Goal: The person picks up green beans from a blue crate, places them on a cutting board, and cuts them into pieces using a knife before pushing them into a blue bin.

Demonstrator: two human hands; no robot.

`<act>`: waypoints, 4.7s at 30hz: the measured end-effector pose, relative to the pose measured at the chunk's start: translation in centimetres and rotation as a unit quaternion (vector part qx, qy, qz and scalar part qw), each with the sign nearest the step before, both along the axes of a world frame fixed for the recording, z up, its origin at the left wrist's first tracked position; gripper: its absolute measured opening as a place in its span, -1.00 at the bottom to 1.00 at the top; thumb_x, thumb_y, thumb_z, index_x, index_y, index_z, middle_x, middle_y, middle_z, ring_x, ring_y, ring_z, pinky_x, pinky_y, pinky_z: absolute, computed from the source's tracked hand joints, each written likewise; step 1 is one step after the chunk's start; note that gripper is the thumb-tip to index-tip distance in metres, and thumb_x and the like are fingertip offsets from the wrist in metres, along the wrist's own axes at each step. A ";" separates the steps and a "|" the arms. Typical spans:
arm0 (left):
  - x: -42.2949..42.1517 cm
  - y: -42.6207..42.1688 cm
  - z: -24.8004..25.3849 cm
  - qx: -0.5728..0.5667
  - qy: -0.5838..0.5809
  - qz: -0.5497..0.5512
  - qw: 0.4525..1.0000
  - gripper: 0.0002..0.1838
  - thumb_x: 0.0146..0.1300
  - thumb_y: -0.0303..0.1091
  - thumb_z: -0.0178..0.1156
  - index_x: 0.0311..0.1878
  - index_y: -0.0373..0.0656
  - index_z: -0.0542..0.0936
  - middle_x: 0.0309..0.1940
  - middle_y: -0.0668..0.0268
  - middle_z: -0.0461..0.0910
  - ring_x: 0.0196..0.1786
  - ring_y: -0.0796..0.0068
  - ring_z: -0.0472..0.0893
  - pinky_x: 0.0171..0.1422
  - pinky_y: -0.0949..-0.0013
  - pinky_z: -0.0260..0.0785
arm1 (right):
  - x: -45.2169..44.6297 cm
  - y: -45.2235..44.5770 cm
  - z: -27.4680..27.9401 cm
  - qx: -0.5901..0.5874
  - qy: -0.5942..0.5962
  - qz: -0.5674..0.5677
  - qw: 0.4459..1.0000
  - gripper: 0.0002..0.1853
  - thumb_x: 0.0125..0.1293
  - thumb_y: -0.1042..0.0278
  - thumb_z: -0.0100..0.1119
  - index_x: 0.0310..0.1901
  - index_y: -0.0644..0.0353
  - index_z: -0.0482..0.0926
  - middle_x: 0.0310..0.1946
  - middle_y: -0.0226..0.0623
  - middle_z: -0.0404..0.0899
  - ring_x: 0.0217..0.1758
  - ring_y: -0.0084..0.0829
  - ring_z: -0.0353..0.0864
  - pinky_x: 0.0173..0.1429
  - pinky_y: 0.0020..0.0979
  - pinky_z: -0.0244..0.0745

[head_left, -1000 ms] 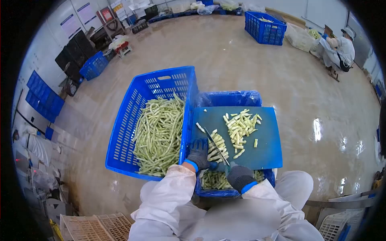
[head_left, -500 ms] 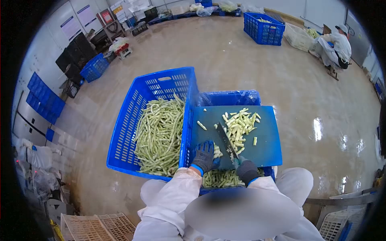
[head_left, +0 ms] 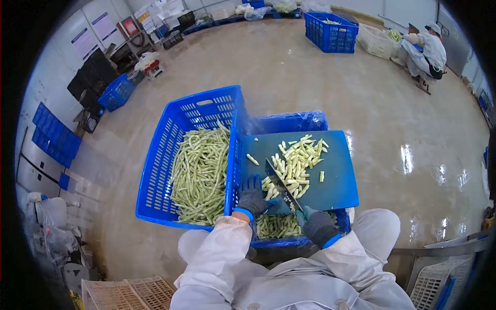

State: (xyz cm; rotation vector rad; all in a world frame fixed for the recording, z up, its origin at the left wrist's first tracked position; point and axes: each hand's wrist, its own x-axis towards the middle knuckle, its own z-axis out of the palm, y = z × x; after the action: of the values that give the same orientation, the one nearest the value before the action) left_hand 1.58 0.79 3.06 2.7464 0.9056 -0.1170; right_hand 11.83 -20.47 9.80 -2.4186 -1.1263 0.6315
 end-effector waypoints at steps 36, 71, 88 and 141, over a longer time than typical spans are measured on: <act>-4.2 -2.7 -3.1 -0.068 -0.197 0.066 0.976 -0.02 0.00 0.13 0.31 0.34 -0.29 0.13 0.27 -0.14 0.20 0.32 -0.12 0.20 0.39 0.06 0.06 | -0.6 -2.7 -1.0 -0.015 -0.029 0.032 0.999 -0.67 0.29 -0.01 -0.02 -0.29 0.10 0.51 -0.57 -0.01 0.56 -0.44 0.00 0.59 -0.31 -0.07 0.45; -1.9 -0.2 -4.1 -0.021 -0.109 0.079 0.991 -0.32 0.07 -0.04 0.22 0.24 -0.15 0.37 0.23 -0.08 0.25 0.30 -0.15 0.20 0.37 -0.04 0.04 | -0.9 3.9 -4.5 -0.132 -0.065 0.095 0.985 -0.66 0.25 0.05 0.00 -0.17 0.17 0.47 -0.43 -0.02 0.62 -0.34 -0.01 0.62 -0.23 -0.07 0.48; -5.7 -3.4 -4.2 -0.070 -0.141 0.167 0.973 -0.42 0.08 -0.35 0.14 0.22 -0.26 0.34 0.18 -0.11 0.33 0.26 -0.11 0.29 0.37 0.05 0.11 | -2.6 -2.3 -2.3 -0.013 0.005 0.040 0.999 -0.66 0.30 -0.01 -0.05 -0.23 0.10 0.53 -0.49 0.02 0.58 -0.37 0.04 0.60 -0.29 -0.05 0.46; 9.6 10.6 -2.8 0.009 -0.083 0.065 0.994 -0.46 0.08 -0.26 0.13 0.19 -0.09 0.41 0.14 -0.10 0.36 0.24 -0.06 0.33 0.29 -0.03 0.20 | 22.1 2.3 -4.8 -0.110 -0.112 -0.145 0.977 -0.60 0.21 -0.08 0.05 -0.08 0.04 0.52 -0.32 0.04 0.59 -0.21 0.04 0.59 -0.13 -0.05 0.46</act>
State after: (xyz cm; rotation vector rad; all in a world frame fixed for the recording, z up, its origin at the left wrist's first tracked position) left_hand 11.15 11.39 0.24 2.6560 1.0375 0.1422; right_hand 33.91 -18.13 4.96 -2.8297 -0.7902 0.4149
